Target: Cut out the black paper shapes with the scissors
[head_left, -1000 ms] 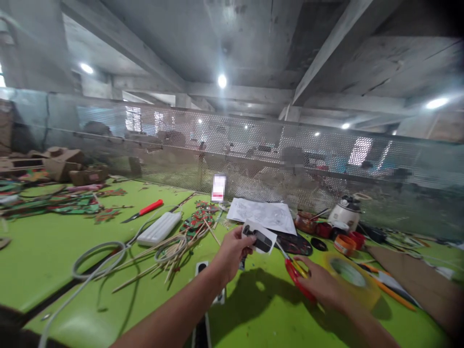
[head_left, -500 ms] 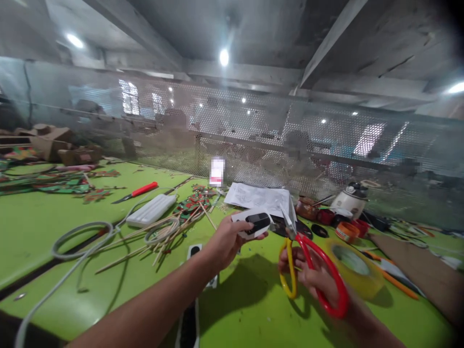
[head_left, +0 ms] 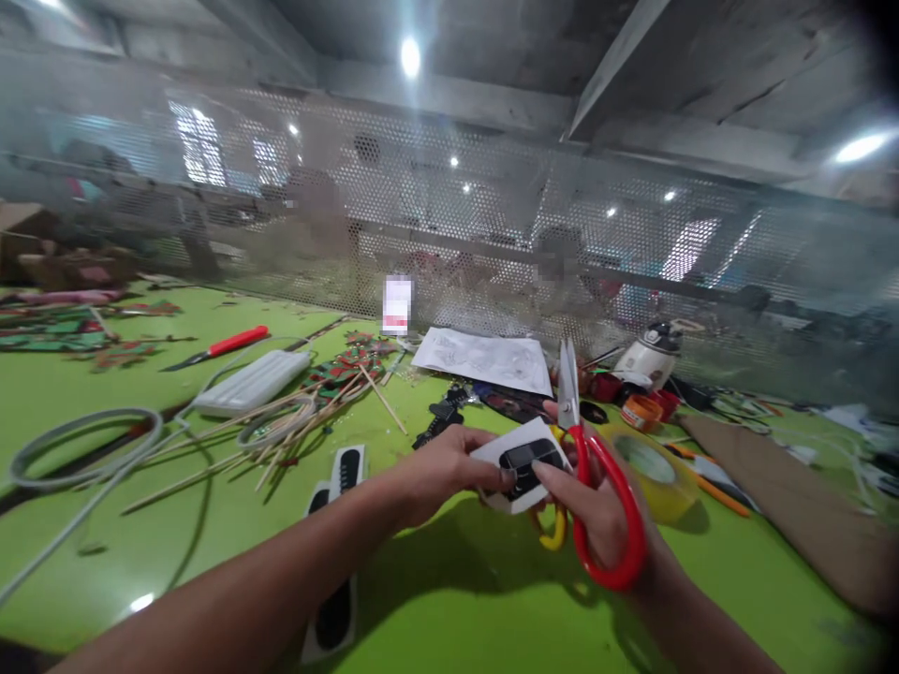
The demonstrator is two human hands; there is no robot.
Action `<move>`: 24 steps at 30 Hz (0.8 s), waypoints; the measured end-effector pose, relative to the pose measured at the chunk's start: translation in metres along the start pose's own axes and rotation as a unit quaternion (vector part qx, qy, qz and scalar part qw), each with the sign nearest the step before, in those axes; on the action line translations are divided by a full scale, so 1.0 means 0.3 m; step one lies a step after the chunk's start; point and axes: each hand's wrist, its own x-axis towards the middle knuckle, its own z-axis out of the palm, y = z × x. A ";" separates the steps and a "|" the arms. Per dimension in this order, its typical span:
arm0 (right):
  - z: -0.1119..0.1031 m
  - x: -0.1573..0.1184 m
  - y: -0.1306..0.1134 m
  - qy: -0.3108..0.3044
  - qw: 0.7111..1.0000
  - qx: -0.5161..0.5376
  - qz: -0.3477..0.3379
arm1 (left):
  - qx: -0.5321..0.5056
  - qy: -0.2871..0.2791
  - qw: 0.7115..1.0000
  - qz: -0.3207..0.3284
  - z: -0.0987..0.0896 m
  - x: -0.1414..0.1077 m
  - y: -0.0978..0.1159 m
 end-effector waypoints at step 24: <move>-0.001 -0.003 -0.031 0.059 0.997 -0.026 -0.052 | -0.004 -0.058 0.996 -0.074 0.012 -0.001 -0.031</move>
